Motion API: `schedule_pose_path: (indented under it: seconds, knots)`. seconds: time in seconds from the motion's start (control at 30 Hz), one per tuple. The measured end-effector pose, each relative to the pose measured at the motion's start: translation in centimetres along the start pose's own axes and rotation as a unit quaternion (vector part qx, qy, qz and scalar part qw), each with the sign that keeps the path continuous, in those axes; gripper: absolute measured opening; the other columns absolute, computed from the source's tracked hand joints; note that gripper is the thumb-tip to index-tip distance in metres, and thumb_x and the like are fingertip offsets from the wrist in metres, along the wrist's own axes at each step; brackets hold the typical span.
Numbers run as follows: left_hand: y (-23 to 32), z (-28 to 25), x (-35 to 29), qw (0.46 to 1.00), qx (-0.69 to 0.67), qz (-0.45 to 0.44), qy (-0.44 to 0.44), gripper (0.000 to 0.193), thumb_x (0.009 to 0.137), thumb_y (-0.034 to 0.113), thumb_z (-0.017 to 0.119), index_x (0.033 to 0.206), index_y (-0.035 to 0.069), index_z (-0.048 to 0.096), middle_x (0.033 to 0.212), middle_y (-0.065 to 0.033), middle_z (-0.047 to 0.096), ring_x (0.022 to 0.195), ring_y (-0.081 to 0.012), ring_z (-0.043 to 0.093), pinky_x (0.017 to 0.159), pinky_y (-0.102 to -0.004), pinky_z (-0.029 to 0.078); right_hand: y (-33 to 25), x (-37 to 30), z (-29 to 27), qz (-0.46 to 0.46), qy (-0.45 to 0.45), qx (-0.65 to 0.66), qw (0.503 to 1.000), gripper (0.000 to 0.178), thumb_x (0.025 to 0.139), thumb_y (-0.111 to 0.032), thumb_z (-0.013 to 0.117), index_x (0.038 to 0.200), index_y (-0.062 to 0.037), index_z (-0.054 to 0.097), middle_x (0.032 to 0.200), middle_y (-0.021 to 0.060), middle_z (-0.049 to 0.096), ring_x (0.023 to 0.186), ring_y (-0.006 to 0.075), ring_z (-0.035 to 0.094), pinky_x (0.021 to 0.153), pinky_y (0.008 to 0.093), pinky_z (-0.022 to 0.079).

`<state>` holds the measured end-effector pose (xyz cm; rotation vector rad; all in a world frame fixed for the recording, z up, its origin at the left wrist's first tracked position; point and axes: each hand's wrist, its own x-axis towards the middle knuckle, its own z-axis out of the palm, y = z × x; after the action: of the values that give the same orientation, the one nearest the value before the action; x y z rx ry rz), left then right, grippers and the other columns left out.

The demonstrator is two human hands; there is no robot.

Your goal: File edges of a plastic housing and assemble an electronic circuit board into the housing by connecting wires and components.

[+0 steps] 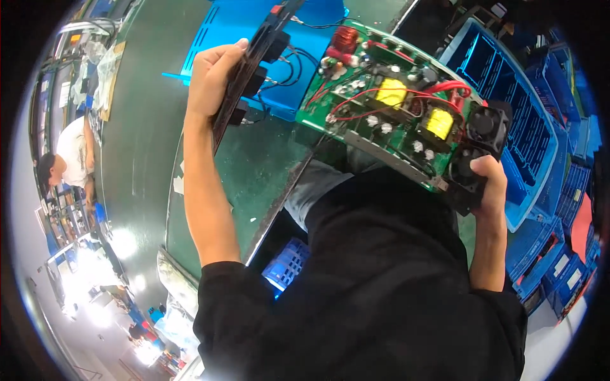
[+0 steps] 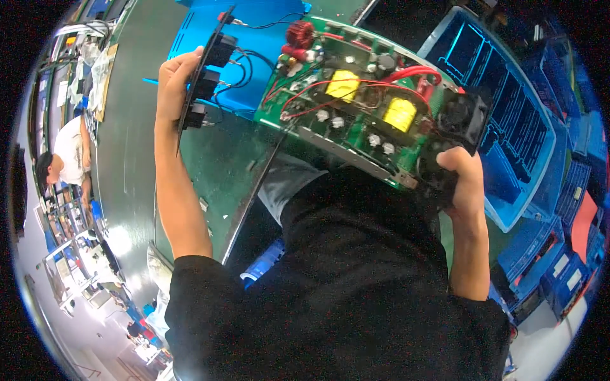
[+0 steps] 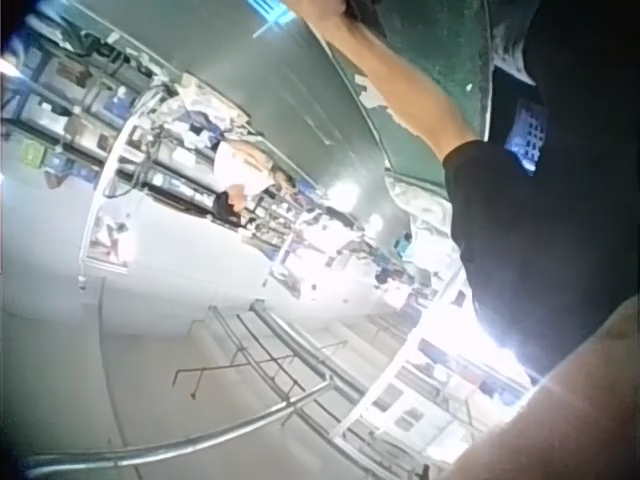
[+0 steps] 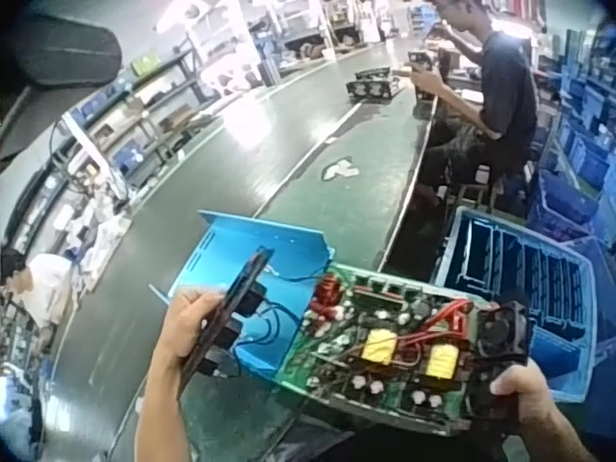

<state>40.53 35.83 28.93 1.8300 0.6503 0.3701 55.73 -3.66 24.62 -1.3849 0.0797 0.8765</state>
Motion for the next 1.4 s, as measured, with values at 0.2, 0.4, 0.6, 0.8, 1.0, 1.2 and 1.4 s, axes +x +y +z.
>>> schedule_pose_path:
  seconds: [0.2,0.4,0.6,0.8,1.0,1.2,1.4]
  knots:
    - [0.1,0.0,-0.1,1.0,-0.017,-0.018,-0.012,0.034,0.097,0.027,0.063,0.072,0.005,0.066,0.062,0.0041,0.059,0.051,-0.0002,0.044,0.046,-0.0206,0.03,2.5,0.4,-0.5,0.03,0.018,0.038,0.999,0.04,0.076,-0.021,0.052,0.105,0.005,0.06,0.084,0.0113,0.065,0.065,0.022,0.064,0.06,0.034,0.057]
    - [-0.7,-0.1,0.5,1.0,-0.012,-0.01,-0.015,0.033,0.097,0.027,0.064,0.075,0.003,0.069,0.064,0.0032,0.061,0.052,-0.0003,0.046,0.047,-0.0199,0.031,3.1,0.5,-0.4,0.018,0.017,0.045,0.999,0.045,0.075,-0.02,0.054,0.113,0.0034,0.056,0.09,0.0105,0.064,0.072,0.0203,0.064,0.061,0.0336,0.056]
    - [-0.7,0.1,1.1,1.0,-0.01,0.008,-0.013,0.035,0.097,0.028,0.062,0.071,0.006,0.066,0.062,0.0053,0.057,0.051,0.0002,0.042,0.046,-0.0204,0.027,1.8,0.5,-0.4,-0.023,0.014,-0.014,1.0,0.051,0.073,-0.017,0.052,0.12,0.0028,0.052,0.094,0.0095,0.062,0.074,0.0193,0.064,0.066,0.033,0.057]
    - [-0.1,0.7,0.9,1.0,-0.022,-0.001,0.008,0.035,0.097,0.027,0.061,0.068,0.007,0.062,0.062,0.0054,0.056,0.054,0.0002,0.041,0.049,-0.0207,0.026,1.4,1.5,-1.9,-0.044,-0.016,-0.081,0.996,0.055,0.069,-0.015,0.055,0.122,0.0027,0.052,0.096,0.0079,0.06,0.08,0.0183,0.062,0.07,0.0315,0.056]
    - [0.2,0.3,1.4,0.999,-0.028,-0.017,-0.006,0.032,0.097,0.025,0.062,0.072,0.006,0.066,0.065,0.0037,0.06,0.055,-0.0006,0.044,0.049,-0.0206,0.029,0.0,2.2,-1.1,-0.022,-0.036,-0.045,0.998,0.056,0.069,-0.016,0.055,0.122,0.0016,0.053,0.102,0.0072,0.06,0.084,0.0155,0.06,0.072,0.0293,0.052]
    - [1.1,1.8,0.9,0.999,-0.029,-0.029,0.015,0.032,0.097,0.026,0.062,0.072,0.006,0.065,0.064,0.0035,0.059,0.054,-0.0007,0.044,0.049,-0.0208,0.03,0.7,2.9,-2.3,-0.006,-0.043,-0.058,0.997,0.058,0.069,-0.016,0.056,0.125,0.0018,0.052,0.102,0.0068,0.061,0.085,0.0167,0.061,0.075,0.0292,0.053]
    - [1.2,1.6,0.3,1.0,-0.023,-0.004,0.001,0.033,0.098,0.027,0.061,0.071,0.007,0.065,0.064,0.005,0.058,0.054,0.0,0.042,0.049,-0.0207,0.027,-0.1,1.5,-0.5,-0.022,-0.031,-0.008,0.999,0.053,0.077,-0.016,0.058,0.127,0.0019,0.051,0.107,0.0094,0.063,0.091,0.0179,0.064,0.08,0.0317,0.055]
